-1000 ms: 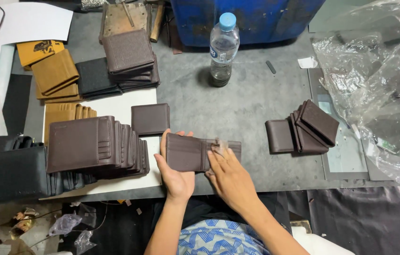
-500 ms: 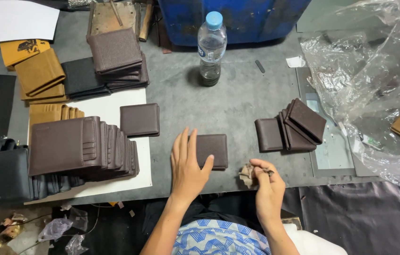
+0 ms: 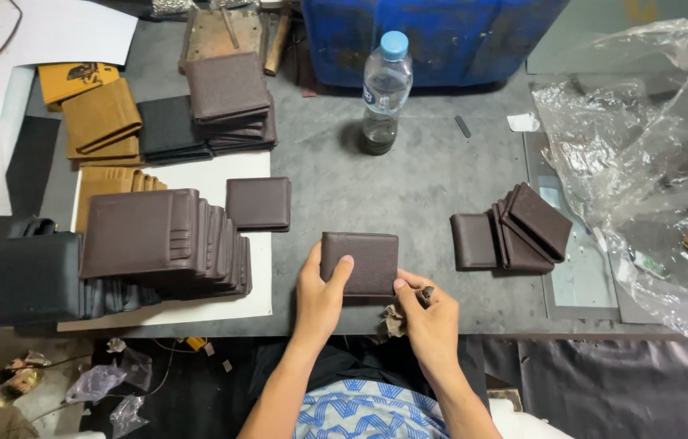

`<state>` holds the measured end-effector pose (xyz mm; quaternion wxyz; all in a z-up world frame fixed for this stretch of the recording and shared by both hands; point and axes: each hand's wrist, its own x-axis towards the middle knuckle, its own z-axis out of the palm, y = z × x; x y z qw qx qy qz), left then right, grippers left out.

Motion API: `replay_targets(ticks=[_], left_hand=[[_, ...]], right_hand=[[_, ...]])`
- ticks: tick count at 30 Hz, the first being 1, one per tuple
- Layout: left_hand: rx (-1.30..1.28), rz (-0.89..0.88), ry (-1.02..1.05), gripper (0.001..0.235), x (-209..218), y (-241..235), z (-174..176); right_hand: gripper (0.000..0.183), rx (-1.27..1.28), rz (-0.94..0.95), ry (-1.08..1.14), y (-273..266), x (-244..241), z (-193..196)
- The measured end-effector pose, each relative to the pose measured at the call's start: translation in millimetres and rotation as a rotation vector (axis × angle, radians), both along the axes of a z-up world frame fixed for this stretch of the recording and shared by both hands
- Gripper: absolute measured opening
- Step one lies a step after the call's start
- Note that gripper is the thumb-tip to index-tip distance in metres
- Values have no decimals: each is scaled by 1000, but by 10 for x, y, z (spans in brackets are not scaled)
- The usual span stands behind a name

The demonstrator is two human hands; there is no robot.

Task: Cleaning and inspecting leather wallets with a cloth and stacking them neatly on a workbench.

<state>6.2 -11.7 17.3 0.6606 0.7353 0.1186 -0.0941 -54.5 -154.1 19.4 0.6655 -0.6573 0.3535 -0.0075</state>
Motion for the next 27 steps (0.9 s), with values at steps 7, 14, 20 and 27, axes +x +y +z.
replay_targets(ticks=[7, 14, 20, 27], left_hand=[[-241, 23, -167, 32, -160, 135, -152], [-57, -179, -74, 57, -214, 236, -82], [39, -137, -71, 44, -152, 419, 22], [-101, -81, -6, 40, -33, 591, -92]], right_hand=[[39, 21, 118, 69, 23, -14, 24], [19, 266, 221, -139, 143, -28, -107], [29, 216, 274, -142, 138, 112, -164], [27, 81, 217, -72, 246, 404, 102]])
